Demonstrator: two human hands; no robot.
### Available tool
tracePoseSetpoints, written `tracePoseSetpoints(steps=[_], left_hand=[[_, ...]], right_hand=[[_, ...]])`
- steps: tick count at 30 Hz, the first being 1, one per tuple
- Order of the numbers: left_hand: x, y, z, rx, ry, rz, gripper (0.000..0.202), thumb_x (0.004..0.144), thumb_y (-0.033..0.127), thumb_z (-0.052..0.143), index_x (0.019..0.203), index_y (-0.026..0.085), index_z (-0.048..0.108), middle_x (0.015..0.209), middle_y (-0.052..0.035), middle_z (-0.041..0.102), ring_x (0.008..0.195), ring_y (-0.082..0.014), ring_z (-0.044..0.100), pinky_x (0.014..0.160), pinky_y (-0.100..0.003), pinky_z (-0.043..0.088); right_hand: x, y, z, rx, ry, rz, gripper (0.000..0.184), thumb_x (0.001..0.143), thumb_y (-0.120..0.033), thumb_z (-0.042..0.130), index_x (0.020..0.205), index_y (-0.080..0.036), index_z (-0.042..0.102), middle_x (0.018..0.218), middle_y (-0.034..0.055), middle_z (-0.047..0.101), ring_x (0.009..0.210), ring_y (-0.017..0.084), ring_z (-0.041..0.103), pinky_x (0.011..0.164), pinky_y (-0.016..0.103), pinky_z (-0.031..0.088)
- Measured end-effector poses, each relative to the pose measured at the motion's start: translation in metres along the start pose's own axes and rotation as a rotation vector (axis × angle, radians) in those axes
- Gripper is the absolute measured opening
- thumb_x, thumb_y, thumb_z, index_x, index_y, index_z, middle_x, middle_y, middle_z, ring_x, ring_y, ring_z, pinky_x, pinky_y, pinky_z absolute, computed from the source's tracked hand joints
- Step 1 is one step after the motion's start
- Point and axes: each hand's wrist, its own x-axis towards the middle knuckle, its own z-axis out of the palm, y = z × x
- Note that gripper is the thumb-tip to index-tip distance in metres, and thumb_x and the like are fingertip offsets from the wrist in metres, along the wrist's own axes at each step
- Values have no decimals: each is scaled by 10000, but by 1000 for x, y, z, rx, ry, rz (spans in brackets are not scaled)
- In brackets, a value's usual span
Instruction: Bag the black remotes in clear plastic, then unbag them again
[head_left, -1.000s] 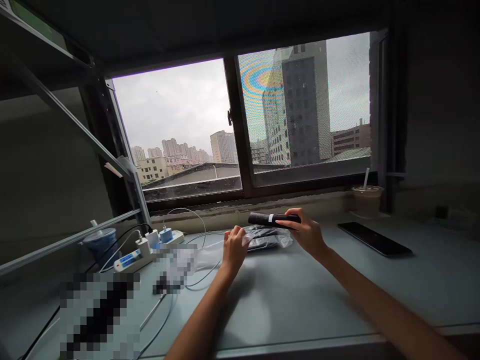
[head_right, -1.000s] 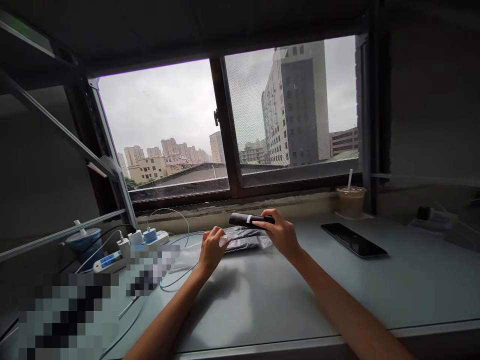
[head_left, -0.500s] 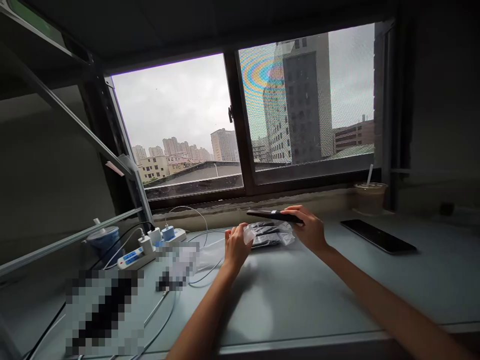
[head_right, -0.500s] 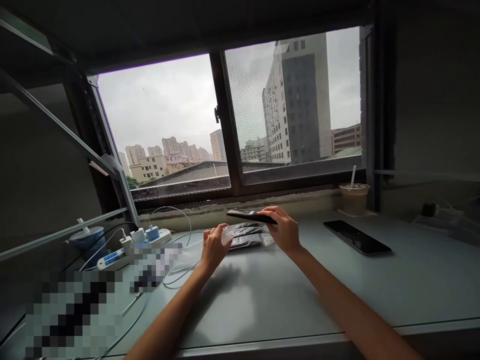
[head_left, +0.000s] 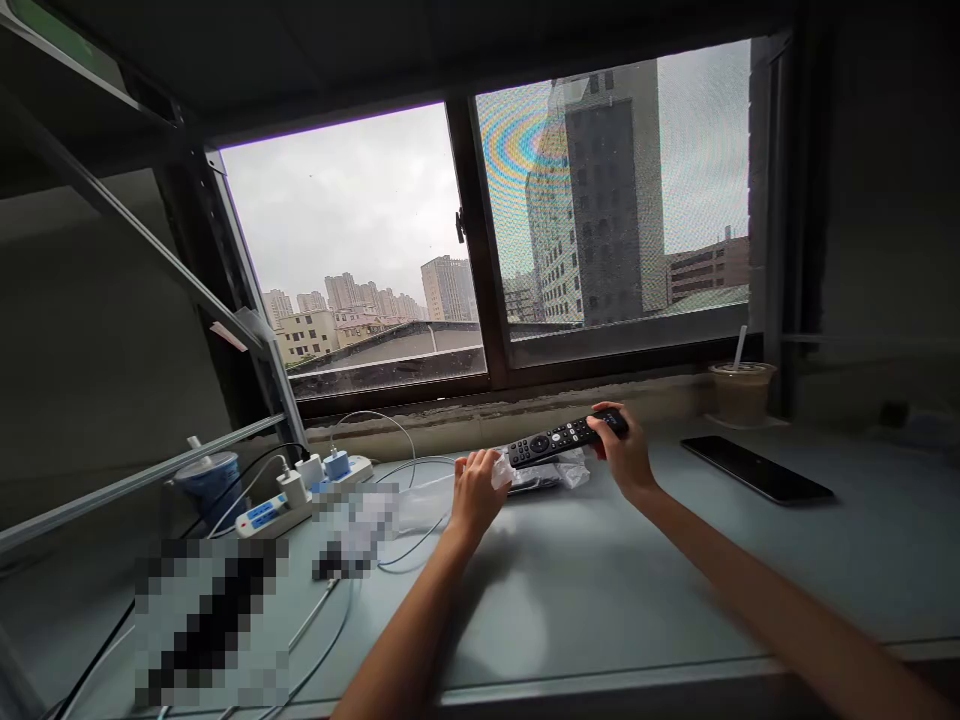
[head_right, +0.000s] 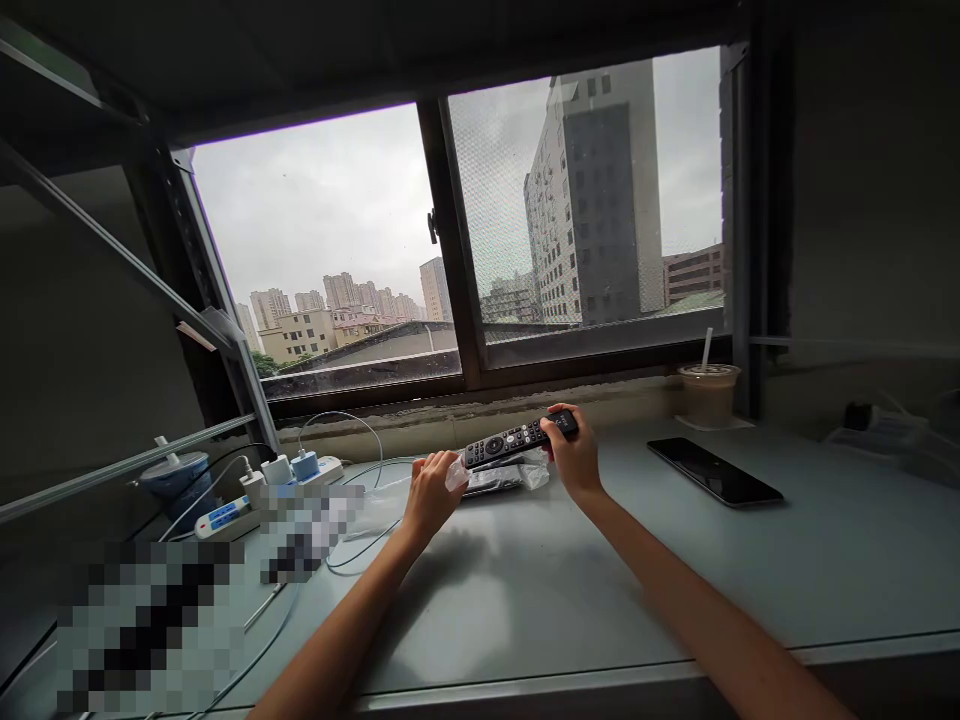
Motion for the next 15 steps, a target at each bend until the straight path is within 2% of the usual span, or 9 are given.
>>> tracePoseSetpoints(steps=[7,11,15], left_hand=[[-1,1,1,-35,54,57,207,704,112,531,885,212,518,895,-10,616,891,-184,536,825,-323,306],[-1,2,2,-10,31,106,159,700,148,548,844,210,527,886,-14,612,883,-188,539,820,-327,314],[-3,3,2,39,-43,127,114,695,195,564,804,199,530,874,-30,613,850,-194,550,808,-334,325]], right_hand=[[-1,3,1,46,-35,33,226,641,-360,578,792,-200,523,577,-39,485,390,94,451,336,206,322],[-3,4,1,-74,-74,5,220,667,-375,565,800,-208,513,598,-29,512,400,114,482,353,226,354],[-7,3,1,-261,-119,-130,206,702,-385,531,816,-213,518,589,-19,536,434,130,509,416,242,384]])
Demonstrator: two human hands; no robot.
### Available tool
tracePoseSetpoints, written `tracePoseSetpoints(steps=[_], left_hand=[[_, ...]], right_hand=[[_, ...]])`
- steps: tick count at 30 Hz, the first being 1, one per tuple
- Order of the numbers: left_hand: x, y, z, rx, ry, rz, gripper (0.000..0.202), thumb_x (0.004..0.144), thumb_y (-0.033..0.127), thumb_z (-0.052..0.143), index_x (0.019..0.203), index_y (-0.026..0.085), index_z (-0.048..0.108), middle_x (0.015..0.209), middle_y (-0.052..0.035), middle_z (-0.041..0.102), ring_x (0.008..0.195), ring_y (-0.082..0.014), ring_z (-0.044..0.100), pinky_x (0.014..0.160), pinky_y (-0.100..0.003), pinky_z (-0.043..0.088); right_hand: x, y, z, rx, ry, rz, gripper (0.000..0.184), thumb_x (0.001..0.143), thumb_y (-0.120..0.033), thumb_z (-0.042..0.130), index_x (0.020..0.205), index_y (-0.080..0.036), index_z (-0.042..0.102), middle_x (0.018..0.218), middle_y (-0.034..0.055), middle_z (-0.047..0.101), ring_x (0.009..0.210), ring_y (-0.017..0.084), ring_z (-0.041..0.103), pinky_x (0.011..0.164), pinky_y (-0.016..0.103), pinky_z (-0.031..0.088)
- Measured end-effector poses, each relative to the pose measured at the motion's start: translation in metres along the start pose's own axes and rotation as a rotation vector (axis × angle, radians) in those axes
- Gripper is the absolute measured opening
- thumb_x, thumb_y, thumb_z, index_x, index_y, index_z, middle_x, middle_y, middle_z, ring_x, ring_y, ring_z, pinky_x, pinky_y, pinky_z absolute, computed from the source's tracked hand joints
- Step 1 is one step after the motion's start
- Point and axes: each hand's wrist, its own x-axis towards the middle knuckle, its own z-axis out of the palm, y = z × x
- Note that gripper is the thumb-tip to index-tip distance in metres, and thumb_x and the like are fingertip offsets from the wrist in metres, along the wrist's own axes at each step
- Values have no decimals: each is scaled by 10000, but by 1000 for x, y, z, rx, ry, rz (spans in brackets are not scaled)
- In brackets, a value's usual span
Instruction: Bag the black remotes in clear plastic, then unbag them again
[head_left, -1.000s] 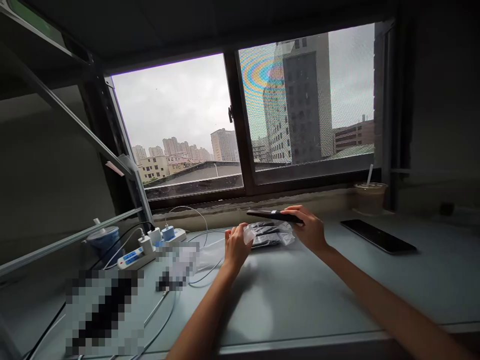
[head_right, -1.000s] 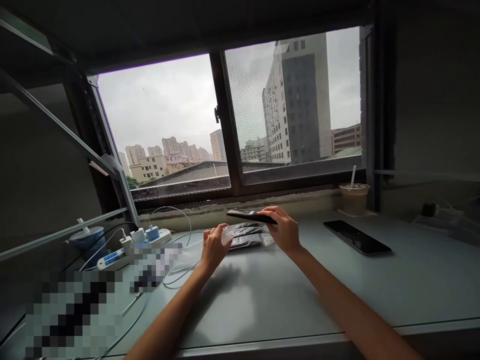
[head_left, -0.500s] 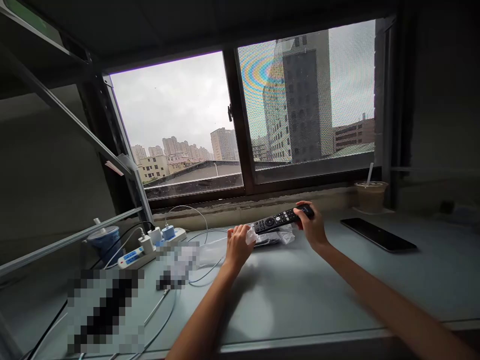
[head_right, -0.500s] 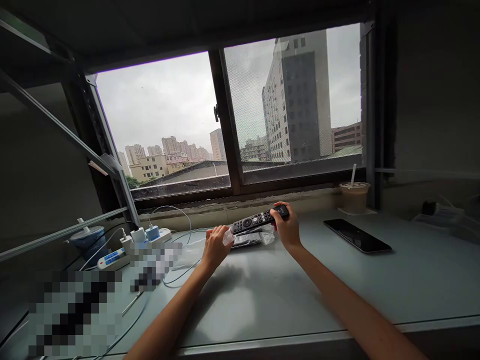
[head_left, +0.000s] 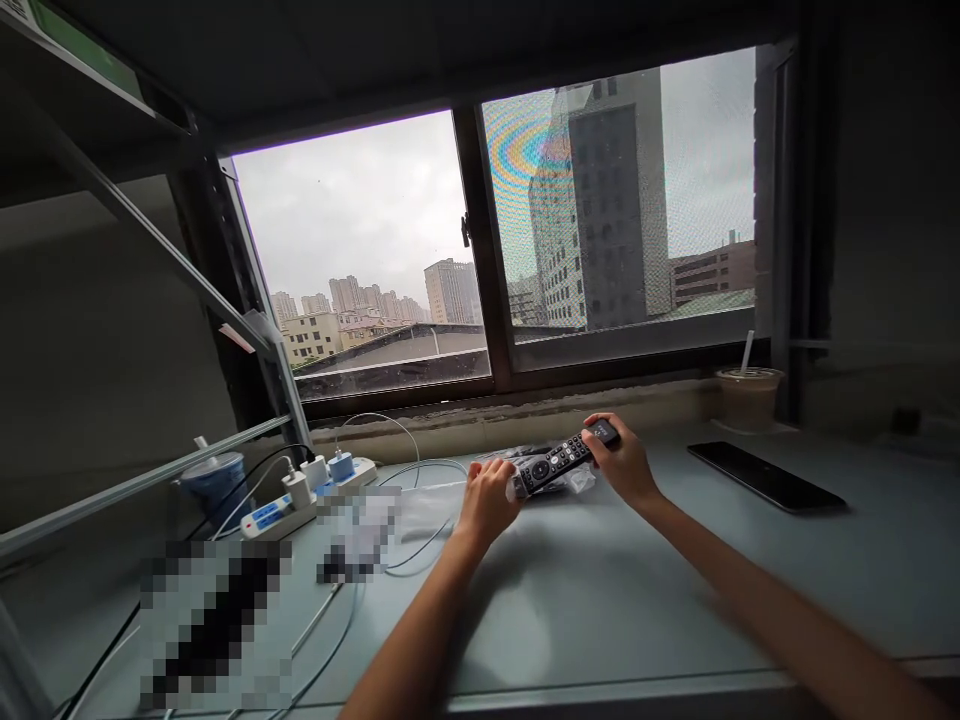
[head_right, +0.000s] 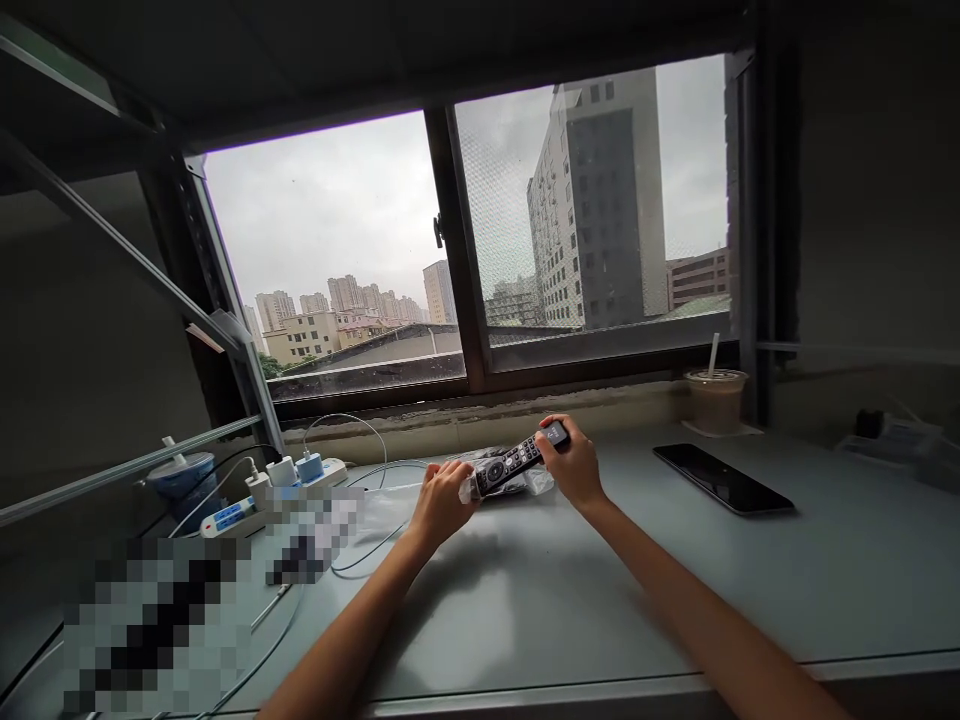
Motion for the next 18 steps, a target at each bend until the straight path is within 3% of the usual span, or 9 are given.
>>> tracePoseSetpoints(steps=[4,15,18], left_hand=[[-1,-1,1,22,-37,-7,129,670,208,577,789,193,527,875,-40,620,844,-204,554,805,-339,324],[-1,4,-3,28,-43,-16,101,659,254,565,703,197,495,813,-38,622,801,-207,564,806,-351,323],[-1,5,-3,21,-28,-18,92,660,244,558,693,198,486,795,-34,622,780,-202,563,797,-349,329]], right_hand=[[-3,-2,1,-153,-39,-116,221,720,-414,519,825,-219,518,539,-32,518,418,124,483,425,235,356],[-9,-4,5,-223,-139,-134,269,746,-474,490,865,-233,494,626,-27,567,460,121,519,478,234,381],[-12,-5,6,-280,-171,-179,290,749,-470,487,932,-245,494,572,-50,533,456,119,506,504,239,386]])
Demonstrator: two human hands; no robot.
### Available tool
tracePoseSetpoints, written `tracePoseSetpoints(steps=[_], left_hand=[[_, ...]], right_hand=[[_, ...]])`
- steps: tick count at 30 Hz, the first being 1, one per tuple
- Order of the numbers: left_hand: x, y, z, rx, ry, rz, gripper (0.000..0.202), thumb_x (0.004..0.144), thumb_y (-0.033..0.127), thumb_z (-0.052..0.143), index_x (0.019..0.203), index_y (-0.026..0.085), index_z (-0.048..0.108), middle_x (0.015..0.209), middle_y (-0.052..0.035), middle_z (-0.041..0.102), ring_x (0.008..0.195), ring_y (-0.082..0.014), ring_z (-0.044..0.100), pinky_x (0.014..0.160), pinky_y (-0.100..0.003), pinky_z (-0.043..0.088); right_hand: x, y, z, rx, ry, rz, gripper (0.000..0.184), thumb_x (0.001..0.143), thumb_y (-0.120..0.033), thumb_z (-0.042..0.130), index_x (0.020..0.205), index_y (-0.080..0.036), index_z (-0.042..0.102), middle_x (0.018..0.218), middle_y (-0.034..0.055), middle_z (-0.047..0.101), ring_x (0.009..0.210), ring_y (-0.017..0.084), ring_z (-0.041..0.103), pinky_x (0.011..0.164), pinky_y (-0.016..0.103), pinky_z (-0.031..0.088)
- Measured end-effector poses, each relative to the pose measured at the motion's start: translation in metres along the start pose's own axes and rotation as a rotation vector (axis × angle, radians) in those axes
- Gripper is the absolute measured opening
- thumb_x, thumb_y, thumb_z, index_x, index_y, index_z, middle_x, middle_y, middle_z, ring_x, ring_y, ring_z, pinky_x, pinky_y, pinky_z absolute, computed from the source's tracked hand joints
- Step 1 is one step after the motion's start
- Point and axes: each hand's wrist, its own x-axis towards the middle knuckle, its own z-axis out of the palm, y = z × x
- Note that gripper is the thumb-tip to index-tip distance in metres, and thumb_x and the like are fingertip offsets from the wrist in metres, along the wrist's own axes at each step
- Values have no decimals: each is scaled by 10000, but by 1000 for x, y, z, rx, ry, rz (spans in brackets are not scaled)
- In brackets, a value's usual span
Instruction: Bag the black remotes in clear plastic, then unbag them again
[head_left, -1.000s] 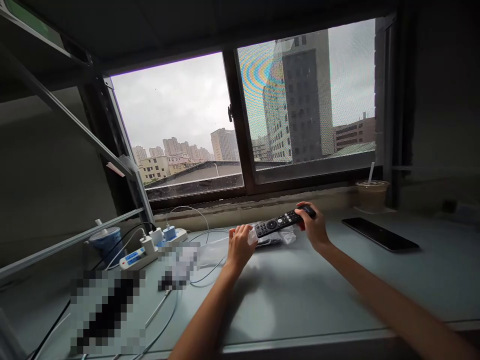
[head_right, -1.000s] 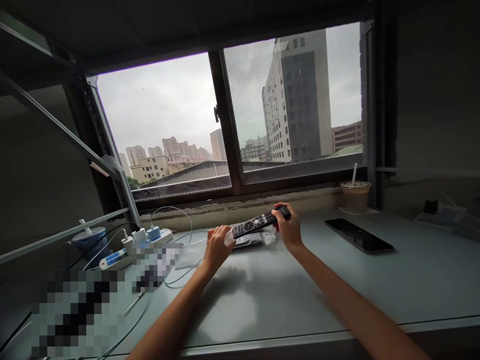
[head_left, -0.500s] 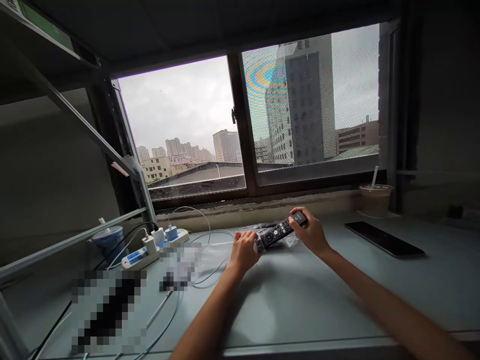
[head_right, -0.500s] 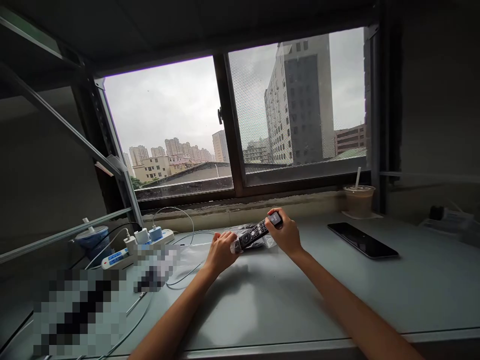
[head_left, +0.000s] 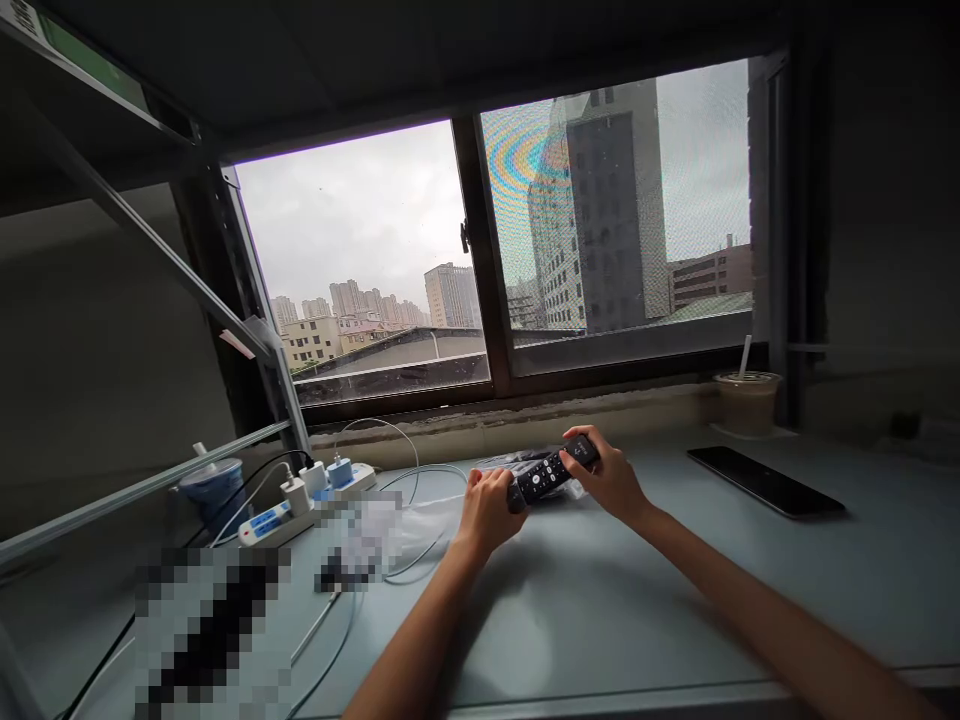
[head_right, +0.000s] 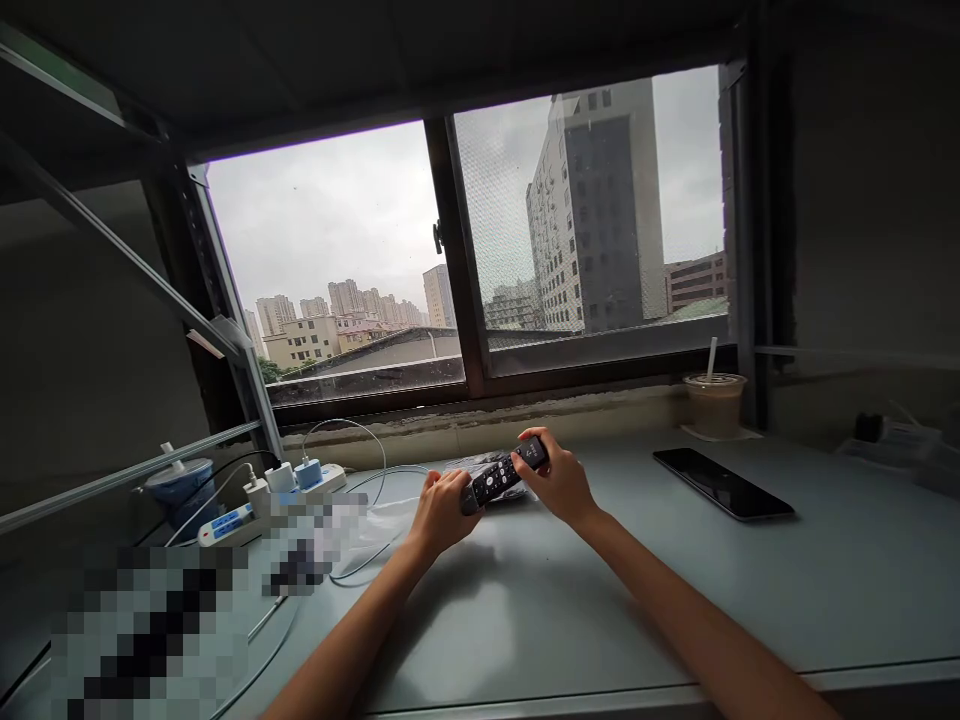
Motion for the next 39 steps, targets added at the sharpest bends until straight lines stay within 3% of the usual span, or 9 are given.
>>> tracePoseSetpoints(steps=[10,17,19,21,23,25,32,36,39], left_hand=[[1,10,-1,-28,89,41,140,662,229,581,763,198,490,837,-30,597,828,-201,541,777,-340,353],[1,10,1,-14,128,38,216,633,224,617,807,204,491,907,-36,559,872,-207,524,792,-339,356],[0,11,1,-26,128,30,230,633,223,621,825,209,493,910,-33,551,861,-202,523,796,-337,358],[0,12,0,-39,124,27,244,641,238,628,845,211,498,913,-33,544,859,-200,523,802,-337,359],[0,14,0,-47,116,31,258,652,270,637,866,212,504,922,-37,540,867,-202,522,810,-340,358],[1,15,0,-56,112,39,279,664,306,641,892,216,508,936,-38,536,870,-202,520,814,-342,358],[1,16,5,-55,137,64,282,652,326,669,853,207,511,937,-39,537,907,-207,494,823,-346,354],[1,16,5,-99,152,28,416,596,435,710,877,212,500,945,-32,536,895,-207,497,824,-358,354],[2,14,1,-106,143,1,410,615,368,698,929,216,483,947,-25,539,906,-206,494,829,-352,354]], right_hand=[[-10,-4,10,-18,-258,-99,377,756,-494,483,1048,-258,452,588,-64,544,447,109,491,493,240,390],[-14,-1,19,210,-372,-73,401,854,-409,349,1197,-227,450,424,-90,441,380,96,473,476,229,402],[-14,-1,20,277,-377,-53,419,842,-396,371,1215,-230,464,524,-58,531,413,90,513,452,217,408],[-13,-2,21,364,-405,-7,433,814,-390,407,1216,-245,476,798,3,624,459,82,555,405,204,409],[-11,-3,22,457,-452,56,449,794,-387,419,1221,-257,471,1059,48,589,490,78,581,365,196,409],[-11,-4,23,535,-497,130,471,788,-390,414,1239,-257,444,1147,69,550,500,82,594,348,191,412],[-14,-7,28,644,-554,333,548,819,-372,360,1337,-253,227,784,30,621,492,140,621,335,196,414],[-12,-11,26,672,-500,335,499,811,-355,393,1287,-242,295,768,23,610,562,165,638,355,216,437],[-6,-11,20,687,-374,387,421,802,-332,411,1212,-236,389,698,-4,581,524,151,614,366,230,442]])
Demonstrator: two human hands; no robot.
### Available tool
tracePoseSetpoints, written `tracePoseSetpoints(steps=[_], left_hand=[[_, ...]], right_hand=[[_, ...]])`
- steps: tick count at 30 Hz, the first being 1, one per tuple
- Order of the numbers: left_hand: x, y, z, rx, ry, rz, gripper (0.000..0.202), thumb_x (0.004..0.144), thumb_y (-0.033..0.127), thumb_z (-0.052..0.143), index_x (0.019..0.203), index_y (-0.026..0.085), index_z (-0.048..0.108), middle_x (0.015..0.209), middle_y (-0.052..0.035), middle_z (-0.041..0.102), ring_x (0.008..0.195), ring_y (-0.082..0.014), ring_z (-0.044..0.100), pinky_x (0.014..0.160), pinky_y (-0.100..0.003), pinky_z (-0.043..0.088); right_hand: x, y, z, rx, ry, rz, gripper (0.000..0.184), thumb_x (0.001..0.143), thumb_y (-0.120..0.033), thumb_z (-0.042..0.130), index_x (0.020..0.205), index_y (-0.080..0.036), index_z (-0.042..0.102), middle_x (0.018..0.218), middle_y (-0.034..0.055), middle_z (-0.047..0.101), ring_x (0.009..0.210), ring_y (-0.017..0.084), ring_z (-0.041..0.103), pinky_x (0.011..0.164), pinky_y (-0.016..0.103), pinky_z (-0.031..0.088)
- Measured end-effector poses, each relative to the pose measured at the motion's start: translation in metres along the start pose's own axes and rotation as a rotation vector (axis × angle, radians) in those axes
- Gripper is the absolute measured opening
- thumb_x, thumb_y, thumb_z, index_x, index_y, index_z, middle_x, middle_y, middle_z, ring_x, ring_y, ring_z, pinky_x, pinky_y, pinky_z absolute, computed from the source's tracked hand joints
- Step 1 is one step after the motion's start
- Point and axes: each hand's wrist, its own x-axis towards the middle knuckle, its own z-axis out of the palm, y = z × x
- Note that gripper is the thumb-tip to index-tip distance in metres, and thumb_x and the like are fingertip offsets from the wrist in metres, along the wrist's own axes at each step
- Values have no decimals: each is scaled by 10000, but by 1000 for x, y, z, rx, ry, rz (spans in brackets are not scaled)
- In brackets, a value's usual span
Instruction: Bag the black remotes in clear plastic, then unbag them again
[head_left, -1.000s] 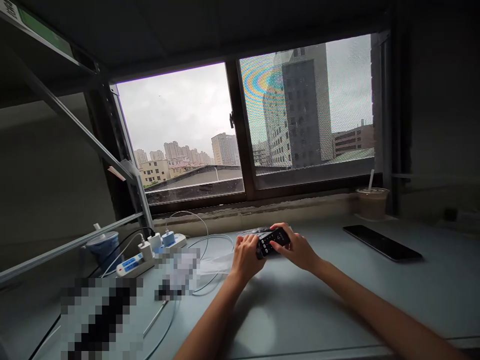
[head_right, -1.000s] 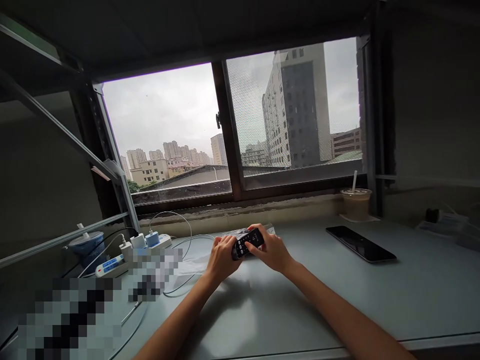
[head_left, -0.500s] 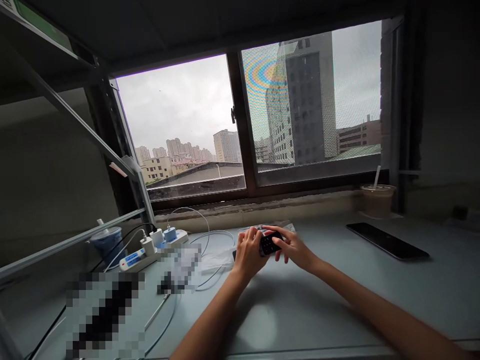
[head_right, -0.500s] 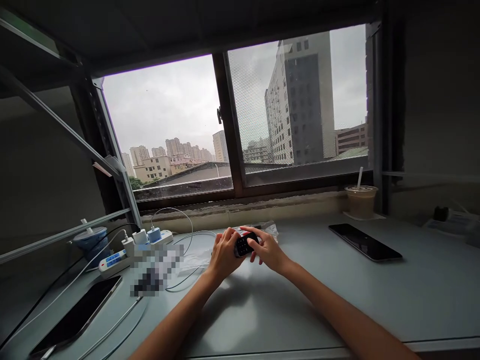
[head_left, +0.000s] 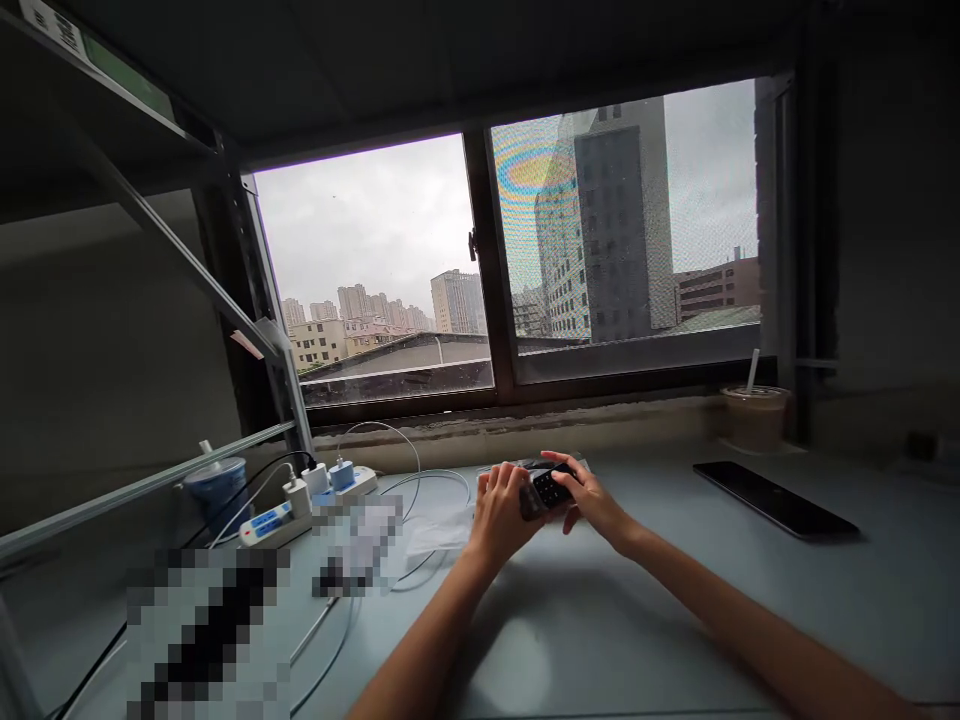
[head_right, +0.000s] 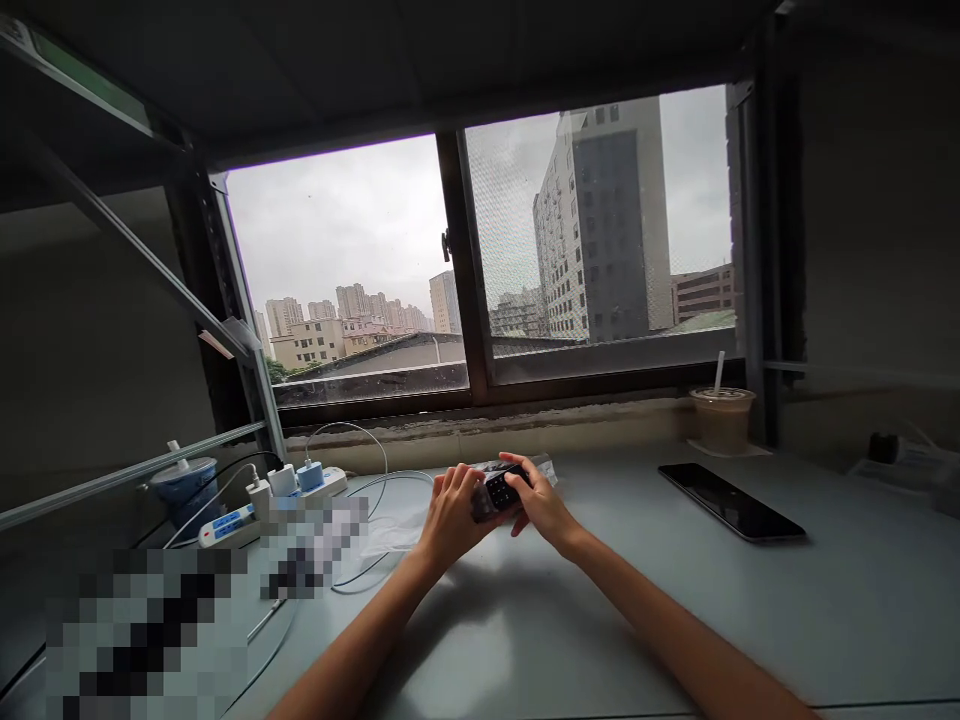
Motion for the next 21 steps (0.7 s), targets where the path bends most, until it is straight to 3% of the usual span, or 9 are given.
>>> tracePoseSetpoints(steps=[4,6,9,15,21], left_hand=[[1,-8,-4,9,-45,-52,376,639,222,651,968,214,470,962,-20,552,923,-193,506,865,-335,345],[1,-12,-5,22,-82,-81,331,653,181,633,945,213,480,939,-13,570,916,-186,522,872,-331,340],[2,-18,-4,54,-114,-122,260,688,193,630,911,218,498,916,-8,590,902,-187,538,840,-324,353],[2,-24,-8,24,-99,-155,318,698,452,635,901,231,529,891,-3,592,820,-184,549,728,-284,386],[4,-22,-16,42,-101,-127,345,689,457,648,934,232,554,875,-1,585,810,-182,545,720,-273,387]], right_hand=[[7,-3,-15,90,194,21,303,808,-336,402,1060,-213,518,684,-4,575,445,105,551,381,222,420],[11,-2,-23,171,216,48,334,823,-386,373,1019,-186,554,701,17,592,450,104,546,405,228,426],[14,1,-31,291,149,122,429,844,-423,303,1053,-158,569,773,63,633,527,130,582,446,239,443],[13,1,-35,280,0,165,441,855,-412,321,1214,-219,491,935,68,653,760,169,629,529,246,467],[14,6,-40,309,-67,222,401,861,-438,350,1203,-291,500,913,19,644,727,118,608,465,181,414]])
